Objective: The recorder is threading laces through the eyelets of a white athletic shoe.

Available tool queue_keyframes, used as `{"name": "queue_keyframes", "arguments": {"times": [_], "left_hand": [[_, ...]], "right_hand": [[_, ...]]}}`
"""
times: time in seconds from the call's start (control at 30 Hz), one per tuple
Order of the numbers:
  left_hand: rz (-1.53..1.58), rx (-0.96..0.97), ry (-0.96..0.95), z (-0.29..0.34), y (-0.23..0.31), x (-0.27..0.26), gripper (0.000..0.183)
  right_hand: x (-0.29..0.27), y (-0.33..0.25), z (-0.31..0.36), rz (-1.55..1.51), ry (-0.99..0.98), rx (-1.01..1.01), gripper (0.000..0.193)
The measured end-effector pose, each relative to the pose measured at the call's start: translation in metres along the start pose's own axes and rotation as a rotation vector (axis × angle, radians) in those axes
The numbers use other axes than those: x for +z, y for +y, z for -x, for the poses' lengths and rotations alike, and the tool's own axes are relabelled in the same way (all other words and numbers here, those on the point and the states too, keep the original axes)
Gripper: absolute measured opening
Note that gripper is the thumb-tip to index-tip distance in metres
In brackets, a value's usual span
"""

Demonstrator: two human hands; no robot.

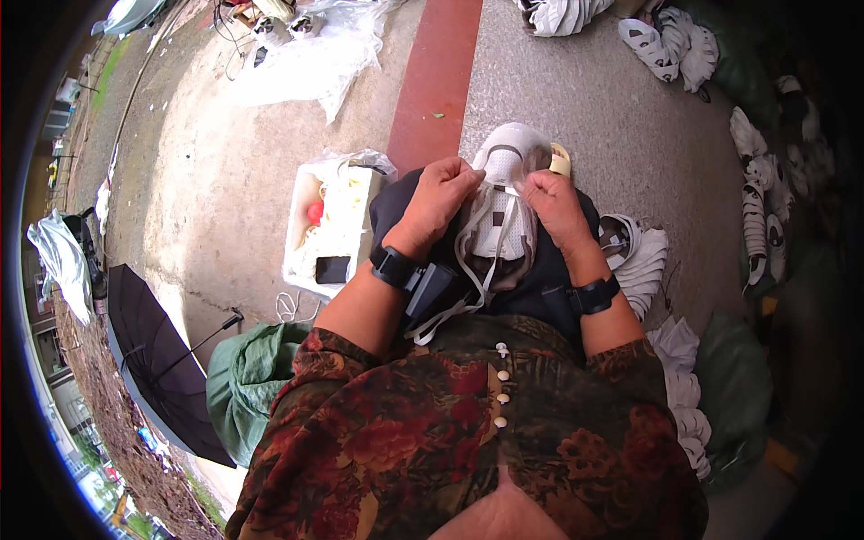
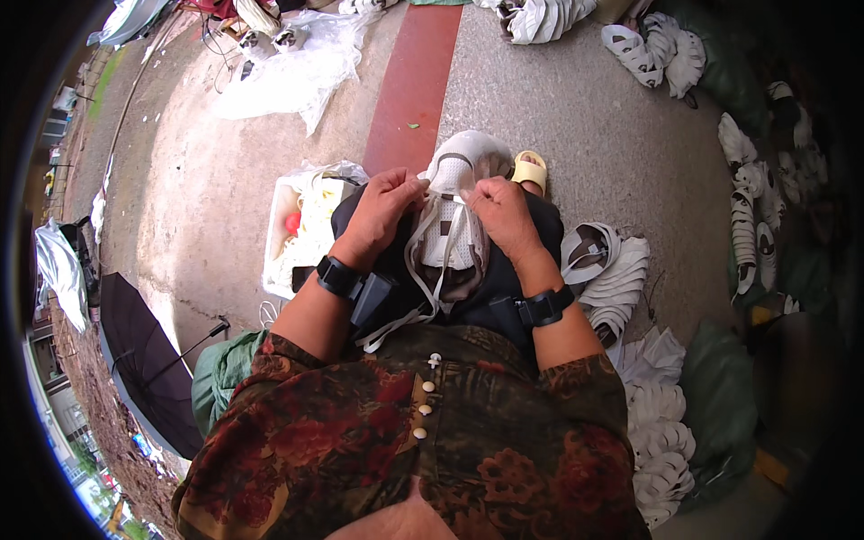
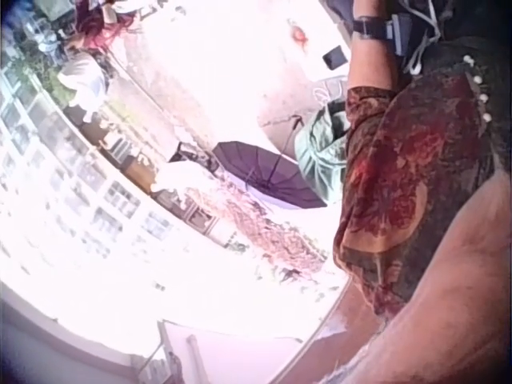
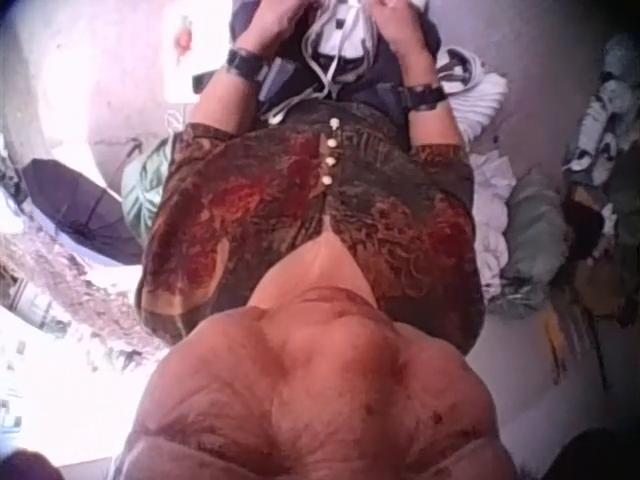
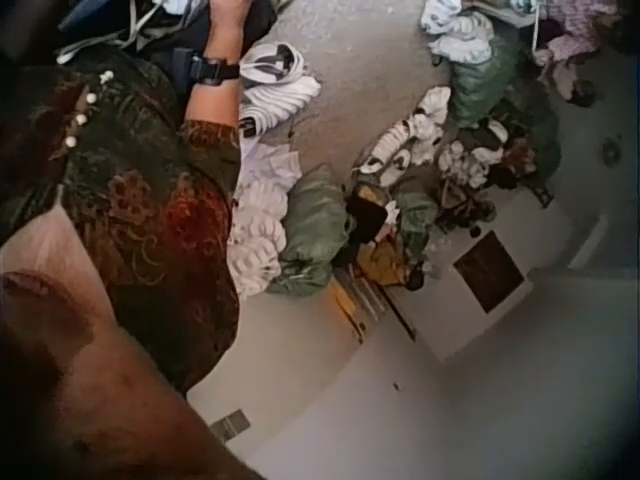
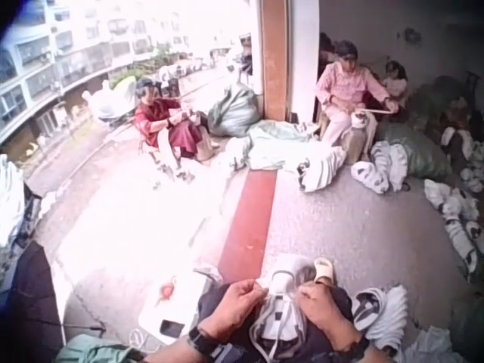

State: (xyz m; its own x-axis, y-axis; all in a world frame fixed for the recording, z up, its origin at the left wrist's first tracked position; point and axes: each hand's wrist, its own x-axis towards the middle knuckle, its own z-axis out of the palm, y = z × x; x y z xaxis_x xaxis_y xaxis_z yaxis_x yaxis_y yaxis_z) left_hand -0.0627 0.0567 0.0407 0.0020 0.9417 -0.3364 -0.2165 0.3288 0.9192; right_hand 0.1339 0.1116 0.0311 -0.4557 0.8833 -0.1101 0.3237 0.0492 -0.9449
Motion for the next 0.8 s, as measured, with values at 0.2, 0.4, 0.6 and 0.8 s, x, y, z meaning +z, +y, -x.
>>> {"name": "queue_keyframes", "arguments": {"times": [0.2, 0.4, 0.6, 0.8], "left_hand": [[-0.126, 0.017, 0.169, -0.005, -0.008, 0.002, 0.012], [-0.095, 0.026, 0.204, -0.003, -0.01, 0.001, 0.014], [0.013, 0.13, 0.242, 0.007, -0.001, 0.006, 0.017], [-0.35, 0.128, 0.219, 0.045, 0.002, -0.006, 0.016]], "right_hand": [[0.002, 0.0, 0.002, 0.125, 0.065, -0.064, 0.023], [0.003, -0.007, 0.007, 0.234, 0.1, -0.093, 0.017], [0.003, -0.017, 0.02, 0.029, 0.18, -0.028, 0.022], [0.01, -0.048, 0.041, 0.384, 0.169, -0.383, 0.031]]}}
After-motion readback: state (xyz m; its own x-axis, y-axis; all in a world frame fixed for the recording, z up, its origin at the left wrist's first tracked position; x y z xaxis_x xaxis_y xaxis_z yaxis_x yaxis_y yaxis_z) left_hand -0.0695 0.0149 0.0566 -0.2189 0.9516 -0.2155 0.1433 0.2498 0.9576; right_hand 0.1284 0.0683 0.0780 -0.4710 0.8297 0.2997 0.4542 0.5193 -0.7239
